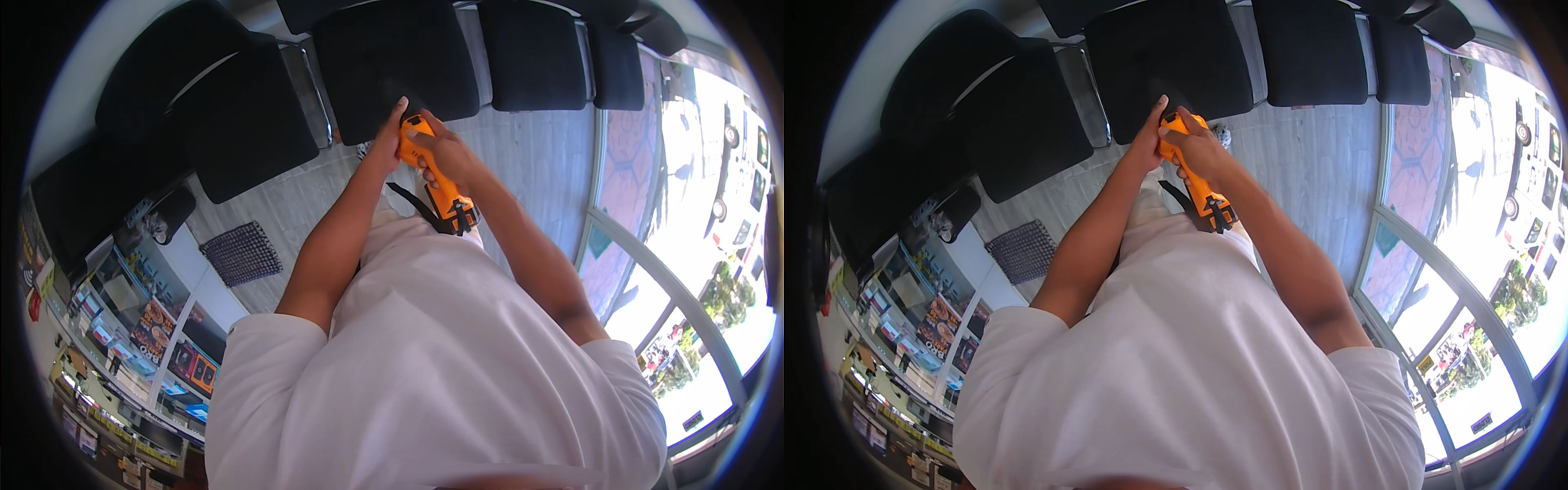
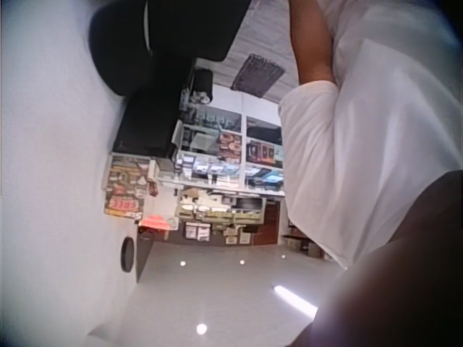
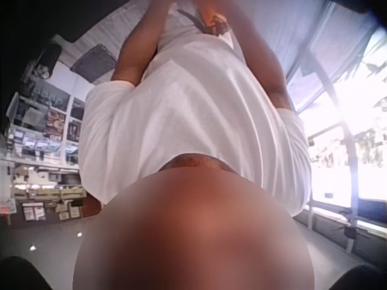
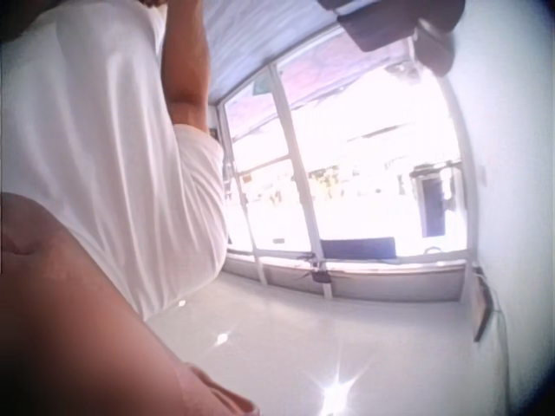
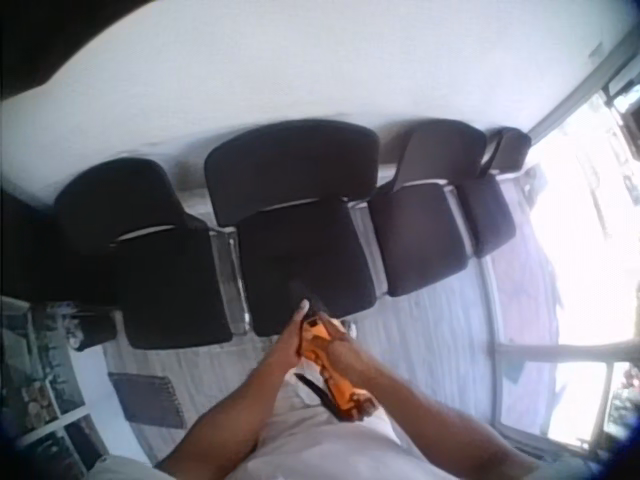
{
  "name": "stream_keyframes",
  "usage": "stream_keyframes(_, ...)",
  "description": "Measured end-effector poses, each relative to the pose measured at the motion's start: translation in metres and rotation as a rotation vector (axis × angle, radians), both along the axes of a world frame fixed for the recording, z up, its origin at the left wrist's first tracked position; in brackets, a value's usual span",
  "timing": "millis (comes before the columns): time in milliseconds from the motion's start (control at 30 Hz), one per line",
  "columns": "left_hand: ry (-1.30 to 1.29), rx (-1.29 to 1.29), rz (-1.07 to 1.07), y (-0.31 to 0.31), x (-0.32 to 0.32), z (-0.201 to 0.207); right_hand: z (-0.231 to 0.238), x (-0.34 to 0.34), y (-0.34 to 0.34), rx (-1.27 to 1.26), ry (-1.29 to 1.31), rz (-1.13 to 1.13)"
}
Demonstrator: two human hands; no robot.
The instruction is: The person uses a handheld vacuum to clean the seats of several black chairs in a waiting area. The person moves from chair to chair, vacuuming the seat surfaces and edges.
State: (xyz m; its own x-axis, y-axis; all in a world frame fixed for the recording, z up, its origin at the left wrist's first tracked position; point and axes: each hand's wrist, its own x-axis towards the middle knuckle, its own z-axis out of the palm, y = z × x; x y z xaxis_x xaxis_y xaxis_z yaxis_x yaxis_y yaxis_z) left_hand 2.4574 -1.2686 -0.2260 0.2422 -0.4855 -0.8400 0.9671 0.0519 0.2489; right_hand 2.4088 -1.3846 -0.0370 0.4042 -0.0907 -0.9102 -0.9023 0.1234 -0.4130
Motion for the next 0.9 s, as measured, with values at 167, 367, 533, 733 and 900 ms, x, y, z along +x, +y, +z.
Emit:
stream_keyframes(167, 0.056, -0.094, 0.136, 0.025, -0.027, 0.041, -0.002, 0.003, 0.020, -0.016, -0.010, -0.027)
stream_keyframes(367, 0.042, -0.065, 0.030, 0.029, -0.003, 0.012, 0.002, 0.003, 0.023, 0.055, -0.030, -0.056)
stream_keyframes(533, -0.008, -0.073, 0.065, 0.035, -0.008, -0.009, 0.002, 0.000, 0.019, 0.142, 0.003, -0.048)
stream_keyframes(733, -0.028, 0.030, 0.042, 0.053, -0.004, -0.001, -0.010, -0.002, 0.024, 0.217, -0.029, -0.052)
stream_keyframes(900, -0.103, 0.143, 0.053, 0.039, -0.009, 0.000, -0.023, -0.009, -0.004, 0.247, -0.061, -0.036)
